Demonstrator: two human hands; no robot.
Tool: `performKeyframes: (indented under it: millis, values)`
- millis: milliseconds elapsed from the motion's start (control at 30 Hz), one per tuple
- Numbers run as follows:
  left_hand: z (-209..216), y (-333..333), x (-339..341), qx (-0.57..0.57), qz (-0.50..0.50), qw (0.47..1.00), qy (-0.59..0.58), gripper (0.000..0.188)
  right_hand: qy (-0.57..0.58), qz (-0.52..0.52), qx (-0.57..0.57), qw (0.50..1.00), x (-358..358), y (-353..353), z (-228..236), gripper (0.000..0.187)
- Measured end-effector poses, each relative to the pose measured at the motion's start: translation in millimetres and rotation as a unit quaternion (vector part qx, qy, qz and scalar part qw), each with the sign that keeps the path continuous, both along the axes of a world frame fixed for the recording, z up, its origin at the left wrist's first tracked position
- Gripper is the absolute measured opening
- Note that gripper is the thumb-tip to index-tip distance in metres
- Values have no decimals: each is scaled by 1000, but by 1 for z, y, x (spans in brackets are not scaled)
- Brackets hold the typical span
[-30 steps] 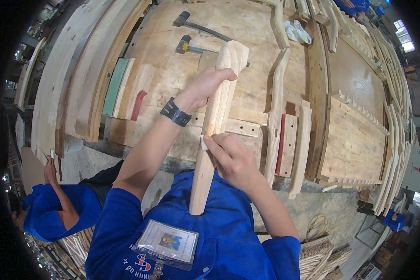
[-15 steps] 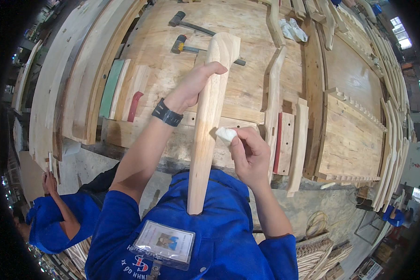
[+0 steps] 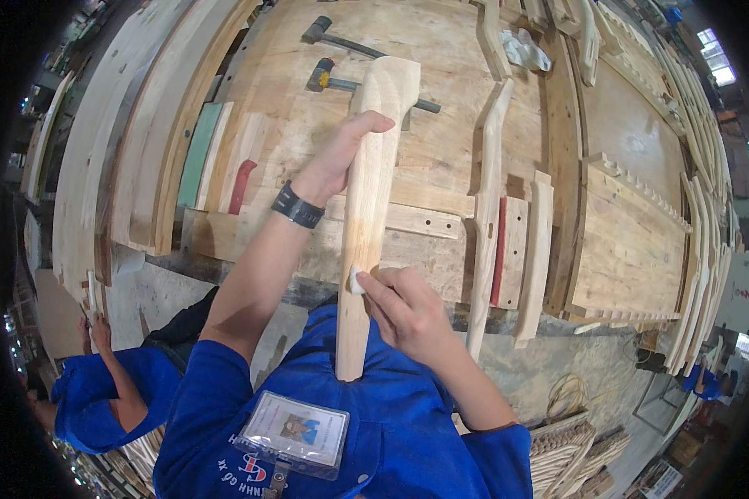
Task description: The person picks up and inspects wooden chair legs, then stacks them on a workbench and the floor. They move between different piles of parts, organizing them into neat stacks.
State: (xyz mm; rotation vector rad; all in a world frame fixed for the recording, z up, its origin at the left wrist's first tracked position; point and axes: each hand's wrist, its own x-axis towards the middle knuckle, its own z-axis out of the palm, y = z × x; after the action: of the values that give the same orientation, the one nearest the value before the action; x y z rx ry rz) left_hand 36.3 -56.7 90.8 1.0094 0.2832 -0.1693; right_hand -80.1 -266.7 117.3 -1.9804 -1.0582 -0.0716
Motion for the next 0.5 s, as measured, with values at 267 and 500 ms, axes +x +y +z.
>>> performKeyframes:
  millis: [267, 500]
  values:
    - [16, -5, 0, 61, 0, 998, -17, 37, 486, -38, 85, 869, 38, -7, 31, 10]
    - [14, -9, 5, 100, -20, 995, -14, 37, 174, -136, 29, 975, 33, 25, 32, 13]
